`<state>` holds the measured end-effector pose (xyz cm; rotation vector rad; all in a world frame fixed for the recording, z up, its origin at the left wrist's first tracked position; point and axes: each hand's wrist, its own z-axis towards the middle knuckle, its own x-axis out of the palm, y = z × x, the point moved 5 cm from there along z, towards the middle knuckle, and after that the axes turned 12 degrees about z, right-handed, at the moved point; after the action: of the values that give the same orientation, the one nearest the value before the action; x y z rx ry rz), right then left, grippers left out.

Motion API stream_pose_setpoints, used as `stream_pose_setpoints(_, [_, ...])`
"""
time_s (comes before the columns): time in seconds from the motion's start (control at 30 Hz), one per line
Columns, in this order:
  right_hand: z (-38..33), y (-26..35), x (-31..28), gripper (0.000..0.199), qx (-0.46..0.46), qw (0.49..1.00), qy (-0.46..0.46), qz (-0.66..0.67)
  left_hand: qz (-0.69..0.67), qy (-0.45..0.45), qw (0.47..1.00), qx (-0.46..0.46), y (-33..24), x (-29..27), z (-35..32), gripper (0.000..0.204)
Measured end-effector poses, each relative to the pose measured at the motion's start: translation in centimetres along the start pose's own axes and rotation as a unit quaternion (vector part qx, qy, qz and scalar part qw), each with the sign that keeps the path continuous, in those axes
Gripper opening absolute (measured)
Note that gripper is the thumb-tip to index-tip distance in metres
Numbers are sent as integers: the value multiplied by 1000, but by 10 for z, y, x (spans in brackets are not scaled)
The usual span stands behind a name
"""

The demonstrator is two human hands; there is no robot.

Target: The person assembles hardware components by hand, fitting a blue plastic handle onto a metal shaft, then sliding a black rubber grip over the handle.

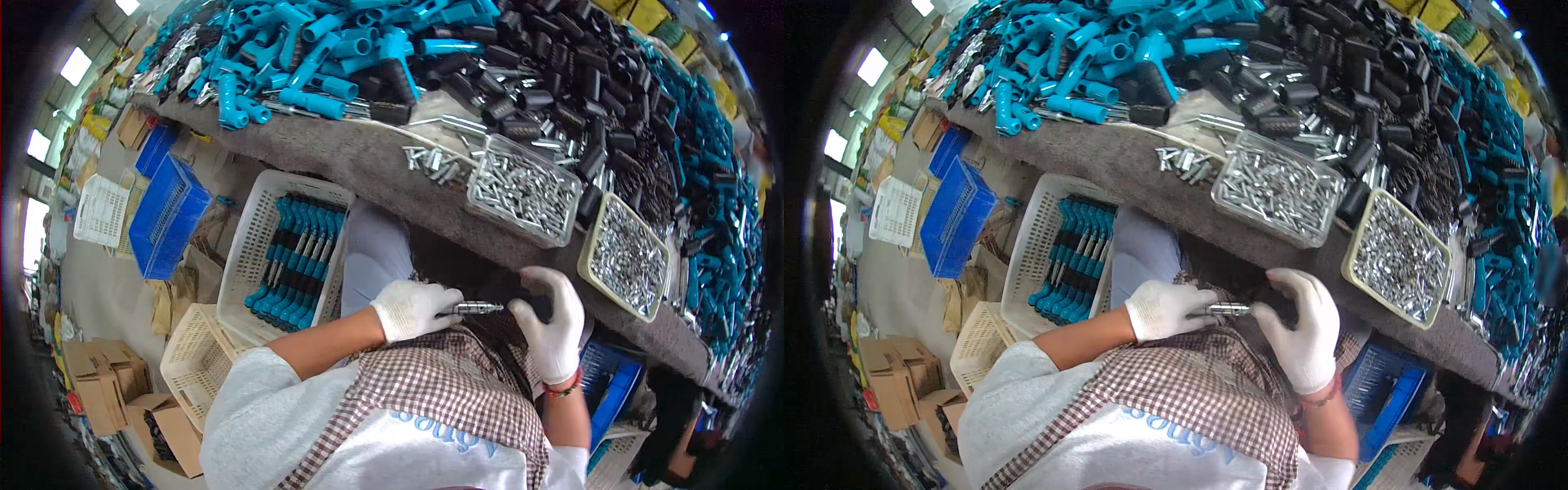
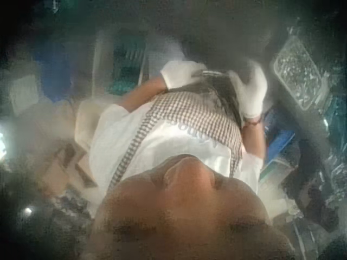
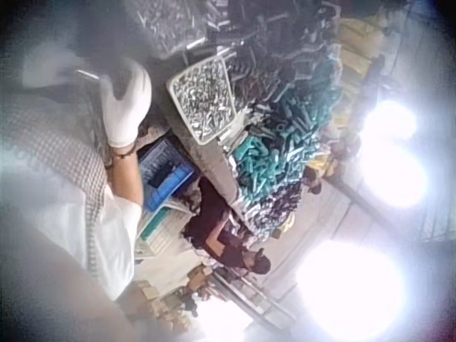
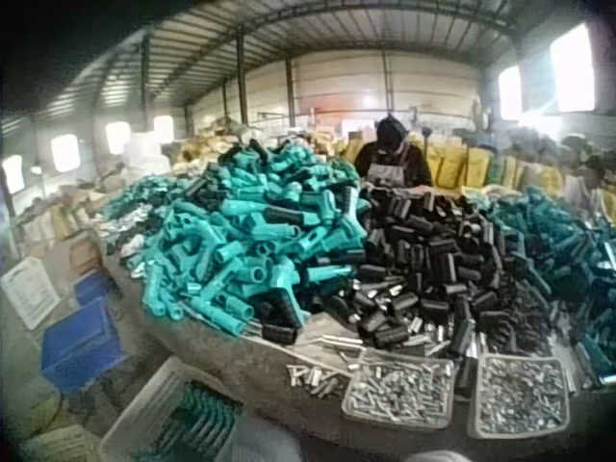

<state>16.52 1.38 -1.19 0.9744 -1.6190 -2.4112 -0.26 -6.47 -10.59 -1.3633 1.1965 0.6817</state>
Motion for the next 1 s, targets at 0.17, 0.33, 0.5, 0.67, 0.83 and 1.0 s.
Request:
stream_pose_setpoints(0.17, [100, 83, 76, 36, -267, 945, 166, -91, -21, -66, 997, -36, 26, 26, -21, 29])
stream_pose_setpoints(0.33, [207, 87, 191, 35, -358, 903, 172, -164, -49, -54, 996, -56, 39, 34, -34, 32])
stream_pose_setpoints(0.5, [272, 79, 262, 43, -302, 881, 165, -323, -62, -80, 992, -73, 52, 39, -47, 34])
stream_pose_setpoints(0.67, [282, 70, 276, 48, -240, 872, 187, -383, -69, -77, 991, -81, 58, 43, -51, 37])
stream_pose_setpoints(0.83, [276, 70, 262, 40, -248, 872, 207, -367, -62, -78, 993, -60, 56, 49, -50, 36])
stream_pose_setpoints(1.0, [280, 60, 228, 26, -269, 863, 171, -391, -66, -119, 990, -36, 54, 48, -52, 35])
